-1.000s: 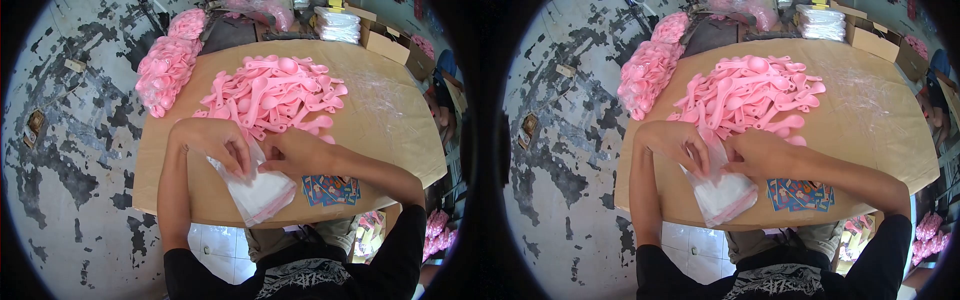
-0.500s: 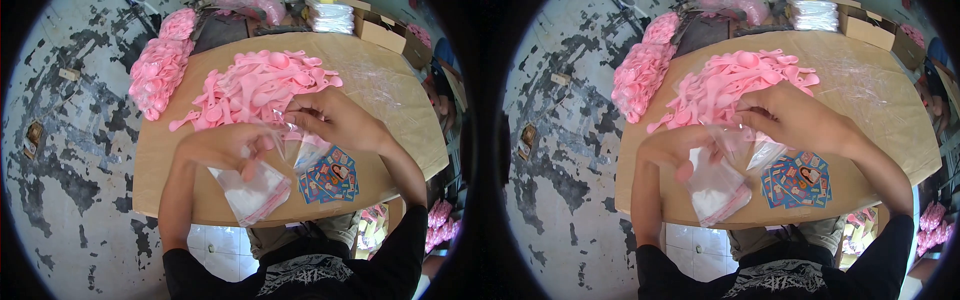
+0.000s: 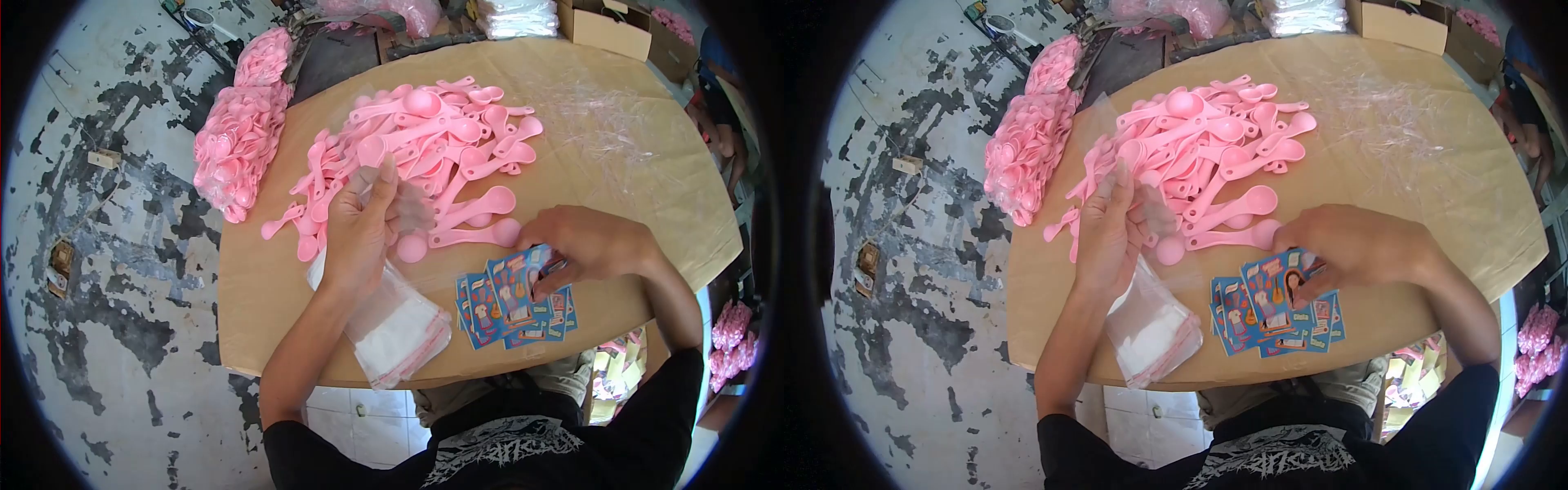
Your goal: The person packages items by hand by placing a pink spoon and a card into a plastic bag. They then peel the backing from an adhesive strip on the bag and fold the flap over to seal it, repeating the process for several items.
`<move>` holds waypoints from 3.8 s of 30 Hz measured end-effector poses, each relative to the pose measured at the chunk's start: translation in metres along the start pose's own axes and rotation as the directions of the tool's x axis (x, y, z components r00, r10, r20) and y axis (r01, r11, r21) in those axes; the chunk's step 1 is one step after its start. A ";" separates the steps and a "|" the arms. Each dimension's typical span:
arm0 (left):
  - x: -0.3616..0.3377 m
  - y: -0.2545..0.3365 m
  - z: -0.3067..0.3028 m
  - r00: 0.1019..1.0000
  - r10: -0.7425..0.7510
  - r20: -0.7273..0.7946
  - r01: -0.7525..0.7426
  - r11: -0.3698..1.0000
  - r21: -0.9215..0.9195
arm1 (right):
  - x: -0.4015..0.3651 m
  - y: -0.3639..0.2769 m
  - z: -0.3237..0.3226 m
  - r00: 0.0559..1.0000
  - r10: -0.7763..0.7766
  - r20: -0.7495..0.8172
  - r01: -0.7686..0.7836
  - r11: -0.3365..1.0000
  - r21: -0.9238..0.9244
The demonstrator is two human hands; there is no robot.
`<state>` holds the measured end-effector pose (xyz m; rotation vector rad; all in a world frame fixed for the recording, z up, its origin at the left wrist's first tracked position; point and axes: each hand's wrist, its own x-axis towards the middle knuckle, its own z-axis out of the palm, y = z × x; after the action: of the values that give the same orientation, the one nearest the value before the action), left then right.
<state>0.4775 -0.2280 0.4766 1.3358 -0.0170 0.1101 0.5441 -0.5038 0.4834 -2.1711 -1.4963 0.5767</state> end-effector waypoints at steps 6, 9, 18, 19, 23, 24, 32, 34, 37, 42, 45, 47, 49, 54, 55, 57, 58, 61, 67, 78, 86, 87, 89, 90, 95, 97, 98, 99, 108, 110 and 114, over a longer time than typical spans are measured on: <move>-0.002 -0.001 0.014 0.995 -0.095 -0.027 0.095 0.995 -0.006 | 0.006 0.007 0.005 0.964 0.130 -0.234 -0.061 0.958 0.279; -0.007 -0.003 0.017 0.997 -0.075 0.002 0.075 0.992 -0.099 | 0.011 -0.001 0.008 0.918 0.289 -0.271 -0.132 0.868 0.479; -0.006 -0.012 0.015 0.997 -0.071 0.005 0.071 0.996 -0.056 | 0.020 -0.011 0.024 0.889 0.332 -0.316 0.014 0.669 0.743; -0.007 -0.012 0.014 0.998 -0.057 -0.034 0.055 0.996 -0.068 | 0.020 -0.012 0.023 0.888 0.345 -0.304 0.004 0.656 0.755; -0.009 -0.010 0.013 0.985 0.036 -0.170 -0.058 0.991 -0.124 | 0.021 -0.008 0.023 0.895 0.241 -0.377 0.037 0.800 0.599; -0.009 -0.010 0.015 0.978 0.066 -0.199 -0.095 0.985 -0.142 | 0.023 -0.007 0.025 0.896 0.248 -0.368 0.040 0.780 0.624; -0.015 -0.006 0.033 0.980 0.042 -0.195 -0.081 0.978 -0.194 | 0.031 -0.017 0.036 0.900 0.211 -0.381 0.067 0.797 0.600; -0.016 -0.005 0.037 0.981 0.047 -0.190 -0.084 0.979 -0.187 | 0.031 -0.017 0.035 0.907 0.191 -0.375 0.046 0.841 0.539; -0.018 -0.005 0.037 0.991 0.051 -0.120 -0.064 0.993 -0.101 | 0.030 -0.022 0.032 0.912 0.175 -0.372 0.046 0.854 0.517; -0.025 -0.013 0.038 0.999 0.018 -0.043 -0.014 0.996 0.086 | 0.033 -0.020 0.039 0.897 0.151 -0.416 0.137 0.798 0.587; -0.025 -0.013 0.035 0.994 -0.008 0.108 -0.019 0.969 0.248 | 0.037 -0.026 0.041 0.867 0.111 -0.486 0.250 0.746 0.617; -0.030 -0.009 0.049 0.985 0.116 0.128 -0.130 0.986 0.103 | 0.037 -0.031 0.040 0.885 0.120 -0.449 0.259 0.674 0.692; -0.031 -0.006 0.052 0.976 0.147 0.157 -0.143 0.989 -0.037 | 0.033 -0.044 0.032 0.921 0.215 -0.324 0.128 0.619 0.775; -0.030 -0.005 0.034 0.960 0.115 0.255 -0.063 0.977 -0.204 | 0.032 -0.062 0.024 0.900 0.297 -0.319 0.072 0.621 0.781; -0.030 -0.004 0.034 0.956 0.141 0.256 -0.092 0.977 -0.192 | 0.037 -0.057 0.030 0.880 0.257 -0.400 0.161 0.631 0.759; -0.032 -0.004 0.040 0.946 0.194 0.261 -0.147 0.971 -0.189 | 0.040 -0.052 0.033 0.867 0.226 -0.444 0.200 0.659 0.725; -0.032 -0.007 0.040 0.913 0.262 0.312 -0.237 0.964 -0.118 | 0.040 -0.051 0.031 0.878 0.239 -0.414 0.153 0.680 0.717; -0.045 0.006 0.041 0.935 0.092 0.344 -0.088 0.996 -0.029 | 0.051 -0.054 0.037 0.824 0.136 -0.549 0.326 0.680 0.657; -0.023 0.004 0.016 0.953 0.267 0.143 -0.212 0.926 -0.313 | 0.055 0.004 -0.018 0.862 -0.113 -0.494 0.052 0.990 -0.135; -0.005 -0.001 0.001 0.925 0.343 0.161 -0.307 0.928 -0.212 | 0.040 0.018 -0.033 0.843 0.022 -0.538 -0.198 0.942 -0.272; -0.001 -0.002 -0.007 0.932 0.336 0.134 -0.305 0.929 -0.210 | 0.031 0.012 -0.030 0.705 0.176 -0.687 0.229 0.861 0.455; -0.001 -0.003 -0.008 0.934 0.335 0.124 -0.310 0.933 -0.184 | 0.032 0.011 -0.029 0.713 0.174 -0.679 0.326 0.775 0.542; 0.000 -0.007 -0.012 0.936 0.329 0.122 -0.302 0.933 -0.195 | 0.029 0.006 -0.028 0.736 0.198 -0.647 0.343 0.714 0.610; 0.001 -0.007 -0.012 0.938 0.326 0.120 -0.298 0.933 -0.201 | 0.028 0.003 -0.027 0.749 0.208 -0.629 0.350 0.682 0.642; -0.001 -0.004 -0.002 0.917 0.341 0.206 -0.267 0.910 -0.317 | 0.035 -0.015 -0.013 0.705 0.235 -0.669 0.367 0.687 0.627; -0.003 -0.004 -0.001 0.921 0.327 0.214 -0.252 0.915 -0.314 | 0.037 -0.023 -0.010 0.675 0.231 -0.701 0.405 0.679 0.613; -0.005 -0.002 0.000 0.928 0.302 0.219 -0.241 0.934 -0.264 | 0.038 -0.025 -0.009 0.657 0.218 -0.722 0.426 0.683 0.594; -0.006 -0.002 0.000 0.935 0.276 0.223 -0.230 0.950 -0.213 | 0.038 -0.026 -0.009 0.639 0.204 -0.742 0.447 0.687 0.573; -0.012 -0.014 0.009 0.954 0.280 0.104 -0.272 0.958 -0.087 | 0.043 -0.038 0.003 0.730 0.186 -0.658 0.453 0.590 0.669; -0.020 -0.010 0.026 0.975 0.205 0.084 -0.178 0.952 -0.249 | 0.043 -0.042 0.013 0.759 0.064 -0.648 0.423 0.709 0.564; -0.019 -0.016 0.019 0.973 0.160 0.165 -0.122 0.968 -0.220 | 0.045 -0.049 0.012 0.743 0.002 -0.669 0.281 0.906 0.315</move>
<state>0.4608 -0.2510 0.4644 1.1301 -0.2727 0.1038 0.5148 -0.4447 0.4979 -1.6529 -1.0217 0.0189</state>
